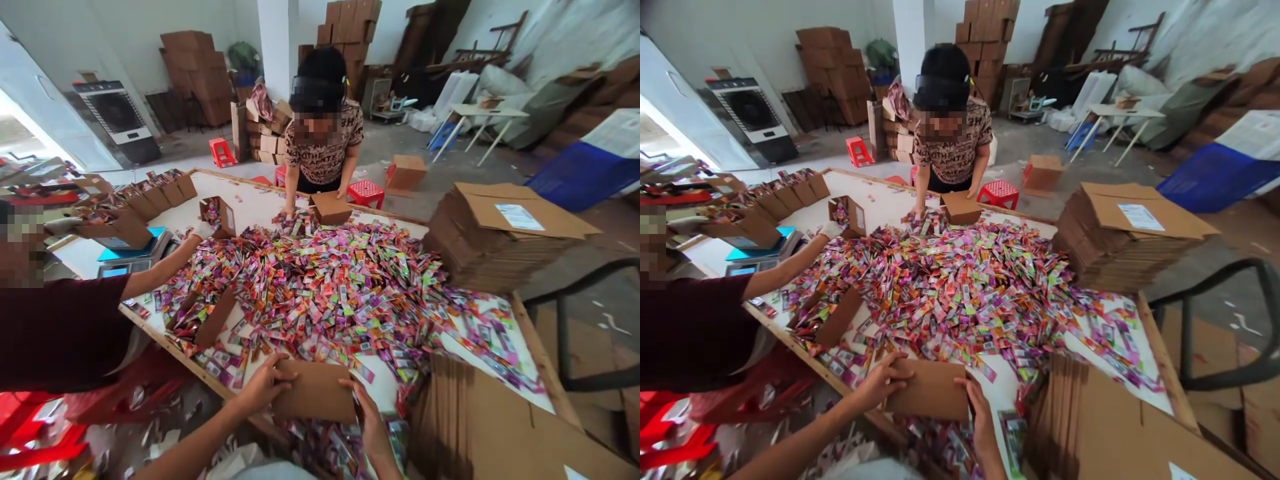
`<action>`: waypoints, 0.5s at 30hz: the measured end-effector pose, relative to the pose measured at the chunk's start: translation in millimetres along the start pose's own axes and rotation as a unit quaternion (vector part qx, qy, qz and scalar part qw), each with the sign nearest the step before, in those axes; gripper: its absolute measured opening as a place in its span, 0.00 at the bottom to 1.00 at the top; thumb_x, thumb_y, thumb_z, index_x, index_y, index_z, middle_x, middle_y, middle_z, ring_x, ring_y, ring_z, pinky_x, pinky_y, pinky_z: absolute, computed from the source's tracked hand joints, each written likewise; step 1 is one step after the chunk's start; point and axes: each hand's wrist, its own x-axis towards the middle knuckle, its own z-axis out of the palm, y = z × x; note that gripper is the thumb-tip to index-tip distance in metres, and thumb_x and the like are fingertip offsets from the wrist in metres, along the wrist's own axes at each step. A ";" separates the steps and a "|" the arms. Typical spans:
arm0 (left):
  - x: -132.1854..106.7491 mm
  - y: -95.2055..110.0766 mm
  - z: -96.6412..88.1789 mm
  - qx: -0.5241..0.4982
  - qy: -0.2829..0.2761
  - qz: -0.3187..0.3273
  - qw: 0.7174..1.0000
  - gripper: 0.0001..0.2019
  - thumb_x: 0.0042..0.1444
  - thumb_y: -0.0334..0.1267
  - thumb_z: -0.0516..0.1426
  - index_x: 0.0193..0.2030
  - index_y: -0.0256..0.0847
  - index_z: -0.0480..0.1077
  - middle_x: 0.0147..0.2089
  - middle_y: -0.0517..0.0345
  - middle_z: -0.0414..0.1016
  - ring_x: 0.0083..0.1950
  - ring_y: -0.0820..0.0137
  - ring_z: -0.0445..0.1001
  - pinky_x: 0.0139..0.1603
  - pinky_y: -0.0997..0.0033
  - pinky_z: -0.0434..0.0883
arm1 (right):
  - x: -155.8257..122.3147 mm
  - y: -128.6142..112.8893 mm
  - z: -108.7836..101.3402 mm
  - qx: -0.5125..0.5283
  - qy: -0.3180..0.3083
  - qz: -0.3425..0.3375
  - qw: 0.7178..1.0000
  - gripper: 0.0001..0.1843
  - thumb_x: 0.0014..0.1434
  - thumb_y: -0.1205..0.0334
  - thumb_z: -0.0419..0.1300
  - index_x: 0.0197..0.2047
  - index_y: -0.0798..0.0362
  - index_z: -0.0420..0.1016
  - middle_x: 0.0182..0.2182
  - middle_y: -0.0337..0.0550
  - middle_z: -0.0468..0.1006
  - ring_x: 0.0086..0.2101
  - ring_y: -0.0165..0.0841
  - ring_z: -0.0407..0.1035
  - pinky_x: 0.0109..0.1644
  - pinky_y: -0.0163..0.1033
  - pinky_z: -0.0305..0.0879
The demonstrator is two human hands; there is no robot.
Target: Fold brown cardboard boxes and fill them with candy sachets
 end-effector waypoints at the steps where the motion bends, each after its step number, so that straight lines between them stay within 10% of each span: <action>1: 3.1 -0.6 3.1 -0.016 0.027 -0.005 0.999 0.15 0.55 0.40 0.60 0.50 0.49 0.78 0.66 0.50 0.64 0.66 0.56 0.63 0.69 0.56 0.59 | -0.8 0.2 3.3 -0.005 0.002 0.002 1.000 0.29 0.53 0.39 0.57 0.49 0.48 0.79 0.54 0.48 0.75 0.58 0.45 0.65 0.64 0.50 0.58; 6: 12.1 -6.7 19.8 -0.024 0.079 -0.037 0.996 0.37 0.44 0.24 0.58 0.64 0.45 0.63 0.68 0.50 0.61 0.69 0.60 0.58 0.70 0.58 0.55 | 18.9 -1.8 22.7 -0.131 0.066 0.023 0.989 0.37 0.41 0.46 0.66 0.54 0.50 0.71 0.51 0.51 0.73 0.55 0.48 0.67 0.59 0.48 0.64; 11: 16.2 -0.3 26.1 0.109 0.107 -0.093 0.984 0.25 0.52 0.27 0.55 0.58 0.43 0.69 0.61 0.46 0.67 0.63 0.56 0.64 0.65 0.53 0.60 | 31.0 -14.0 39.0 -0.312 0.098 0.019 0.945 0.30 0.42 0.56 0.64 0.51 0.52 0.70 0.45 0.54 0.74 0.47 0.51 0.71 0.54 0.51 0.66; 15: 14.2 13.9 22.4 0.198 0.082 0.003 0.977 0.24 0.60 0.37 0.53 0.64 0.49 0.66 0.71 0.43 0.56 0.72 0.47 0.50 0.71 0.37 0.41 | 33.5 -13.7 43.7 -0.288 0.090 0.023 0.953 0.27 0.44 0.55 0.64 0.49 0.51 0.71 0.48 0.54 0.75 0.48 0.49 0.71 0.54 0.50 0.65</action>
